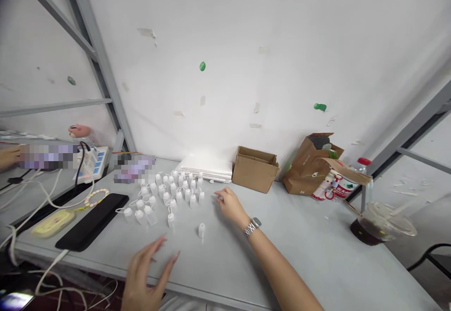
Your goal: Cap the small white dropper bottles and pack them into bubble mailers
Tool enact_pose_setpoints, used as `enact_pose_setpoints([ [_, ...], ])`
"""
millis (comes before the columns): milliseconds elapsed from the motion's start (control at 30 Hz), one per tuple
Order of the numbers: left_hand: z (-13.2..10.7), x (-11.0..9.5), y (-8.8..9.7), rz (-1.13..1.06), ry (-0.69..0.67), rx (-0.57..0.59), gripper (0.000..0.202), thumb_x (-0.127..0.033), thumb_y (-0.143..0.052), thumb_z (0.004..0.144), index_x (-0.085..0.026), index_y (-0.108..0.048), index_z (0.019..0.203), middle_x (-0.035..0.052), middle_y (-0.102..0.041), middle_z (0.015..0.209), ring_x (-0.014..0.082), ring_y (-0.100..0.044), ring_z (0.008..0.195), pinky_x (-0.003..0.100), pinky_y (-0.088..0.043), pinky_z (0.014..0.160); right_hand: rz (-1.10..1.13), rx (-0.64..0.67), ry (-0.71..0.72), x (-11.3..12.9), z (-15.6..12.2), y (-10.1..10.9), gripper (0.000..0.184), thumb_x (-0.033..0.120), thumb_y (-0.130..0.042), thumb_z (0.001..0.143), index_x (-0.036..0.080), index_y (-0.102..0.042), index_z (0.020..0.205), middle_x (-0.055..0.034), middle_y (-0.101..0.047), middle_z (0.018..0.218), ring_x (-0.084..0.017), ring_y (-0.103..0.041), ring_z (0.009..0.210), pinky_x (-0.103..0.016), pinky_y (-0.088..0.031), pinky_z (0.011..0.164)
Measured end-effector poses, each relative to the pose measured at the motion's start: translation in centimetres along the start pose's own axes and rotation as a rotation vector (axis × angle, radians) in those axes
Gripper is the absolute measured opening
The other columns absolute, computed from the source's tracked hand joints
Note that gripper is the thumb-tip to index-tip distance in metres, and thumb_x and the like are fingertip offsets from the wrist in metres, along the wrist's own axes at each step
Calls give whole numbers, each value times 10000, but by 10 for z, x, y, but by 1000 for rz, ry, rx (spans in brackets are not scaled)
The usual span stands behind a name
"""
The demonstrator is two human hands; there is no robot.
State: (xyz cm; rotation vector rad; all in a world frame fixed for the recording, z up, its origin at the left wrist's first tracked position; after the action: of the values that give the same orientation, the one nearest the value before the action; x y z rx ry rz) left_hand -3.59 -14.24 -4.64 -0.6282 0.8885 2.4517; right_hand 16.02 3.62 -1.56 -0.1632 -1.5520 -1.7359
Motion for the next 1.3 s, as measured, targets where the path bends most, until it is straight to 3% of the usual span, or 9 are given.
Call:
enact_pose_setpoints([
  [233,-1,-26,-25,-182,27,206,304,-309,-522,841,-238,-549,1135,65,-612,964,182,-611,838,278,-516,690,-83,-47,20,2,49,-37,160,129,-570,798,168,-651,930,-73,-567,941,-176,-549,854,-300,-415,801],
  [300,7,-14,-17,-133,50,124,266,-318,-519,837,-214,-562,1079,68,-601,912,186,-597,787,291,-504,657,-109,-60,30,1,45,-35,118,130,-542,812,166,-643,862,-68,-573,913,-178,-545,838,-299,-410,788],
  [400,22,22,9,83,171,-163,261,-383,-524,818,-173,-573,966,89,-575,866,220,-555,769,358,-476,696,-145,-66,41,-5,27,-23,124,134,-507,825,170,-623,801,-68,-584,886,-191,-541,824,-313,-403,779],
  [500,36,59,35,365,296,-350,358,-436,-534,794,-148,-576,1003,117,-582,918,270,-531,893,433,-416,833,-176,-66,30,-18,5,-6,132,150,-490,826,175,-608,773,-74,-592,869,-204,-541,810,-338,-395,785],
  [533,40,69,41,439,337,-369,392,-460,-525,791,-143,-580,1014,135,-578,968,295,-512,955,457,-388,869,-185,-68,19,-23,-2,0,134,158,-485,825,177,-603,764,-74,-592,862,-207,-542,803,-345,-395,782],
  [667,46,88,45,567,309,-73,382,-478,-504,787,-185,-622,1002,130,-606,1013,322,-514,937,451,-397,794,-201,-75,-36,-40,-35,23,141,194,-476,816,189,-578,719,-66,-587,820,-206,-551,748,-339,-413,715],
  [900,38,82,28,578,139,19,252,-370,-479,821,-216,-669,880,88,-688,889,278,-563,864,372,-364,720,-135,-29,-140,-32,-83,41,187,319,-504,809,226,-570,661,-24,-586,749,-166,-542,603,-310,-430,610],
  [1100,43,72,17,585,90,64,269,-390,-477,826,-209,-668,884,93,-684,885,284,-569,850,379,-368,719,-88,-26,-123,-18,-90,45,210,358,-463,855,228,-596,758,-31,-603,801,-170,-559,651,-327,-454,652],
  [1300,39,55,19,506,91,-121,376,-453,-503,822,-160,-628,1022,122,-615,903,282,-557,858,405,-421,764,-99,-87,-1,-15,-81,41,247,239,-398,891,223,-609,1018,-66,-598,930,-202,-574,850,-357,-455,783],
])
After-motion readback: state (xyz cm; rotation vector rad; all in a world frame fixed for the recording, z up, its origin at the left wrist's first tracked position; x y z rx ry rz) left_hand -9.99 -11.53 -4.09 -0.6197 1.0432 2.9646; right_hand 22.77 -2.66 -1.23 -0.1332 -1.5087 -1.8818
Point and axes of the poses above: each hand's wrist, its own z-axis towards the middle knuckle, its own y-axis out of the back of the hand, x = y × z, the point moved 2 cm from there along z, towards the middle knuckle
